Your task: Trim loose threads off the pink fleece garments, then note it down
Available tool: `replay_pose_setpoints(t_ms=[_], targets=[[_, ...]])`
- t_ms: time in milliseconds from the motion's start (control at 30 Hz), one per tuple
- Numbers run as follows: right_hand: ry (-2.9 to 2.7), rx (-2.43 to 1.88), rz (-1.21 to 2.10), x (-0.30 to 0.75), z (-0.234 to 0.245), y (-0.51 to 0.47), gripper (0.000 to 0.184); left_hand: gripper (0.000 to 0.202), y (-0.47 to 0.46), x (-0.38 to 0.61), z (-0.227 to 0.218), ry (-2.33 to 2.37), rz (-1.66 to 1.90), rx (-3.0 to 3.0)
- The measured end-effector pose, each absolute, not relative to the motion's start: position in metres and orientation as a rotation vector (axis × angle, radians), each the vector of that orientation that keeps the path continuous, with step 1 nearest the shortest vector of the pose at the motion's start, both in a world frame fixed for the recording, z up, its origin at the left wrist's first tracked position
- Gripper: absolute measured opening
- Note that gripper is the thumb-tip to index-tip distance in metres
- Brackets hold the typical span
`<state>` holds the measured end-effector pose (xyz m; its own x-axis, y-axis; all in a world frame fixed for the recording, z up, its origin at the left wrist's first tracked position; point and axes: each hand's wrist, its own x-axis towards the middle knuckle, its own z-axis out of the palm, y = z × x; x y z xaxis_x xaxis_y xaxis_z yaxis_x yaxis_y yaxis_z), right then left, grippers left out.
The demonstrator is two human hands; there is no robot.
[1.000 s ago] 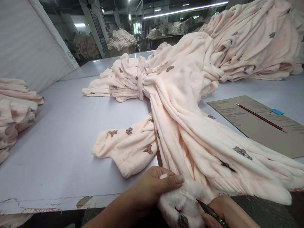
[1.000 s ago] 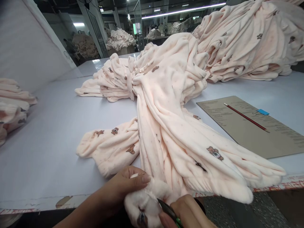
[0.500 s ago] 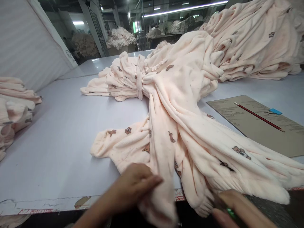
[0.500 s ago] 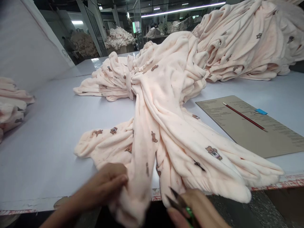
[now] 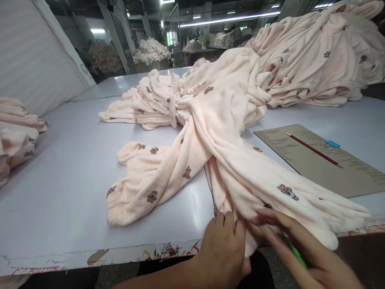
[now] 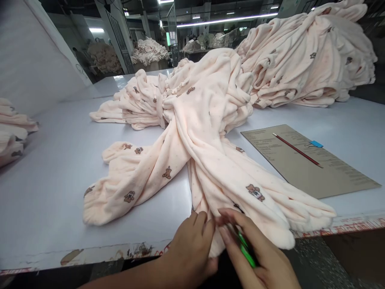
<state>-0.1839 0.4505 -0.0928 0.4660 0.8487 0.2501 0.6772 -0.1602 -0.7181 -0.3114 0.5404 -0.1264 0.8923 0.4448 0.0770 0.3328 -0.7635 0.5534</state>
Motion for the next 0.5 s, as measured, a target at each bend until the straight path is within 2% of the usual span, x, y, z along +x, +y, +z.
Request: replay_pose_setpoints(t_ms=[200,367,500], targets=[[-1.07,-2.248,0.228,-0.134,-0.124,0.461,0.051,0.026,0.584,-0.38,-0.092,0.667,0.582,1.762],[-1.054,-2.163,0.325,-0.13,-0.126,0.466,0.044,0.013,0.591,-0.412,-0.081,0.751,0.702,1.422],[-1.096,-1.988,0.155,-0.166,-0.117,0.475,0.035,0.015,0.58,-0.399,-0.096,0.641,0.623,1.276]])
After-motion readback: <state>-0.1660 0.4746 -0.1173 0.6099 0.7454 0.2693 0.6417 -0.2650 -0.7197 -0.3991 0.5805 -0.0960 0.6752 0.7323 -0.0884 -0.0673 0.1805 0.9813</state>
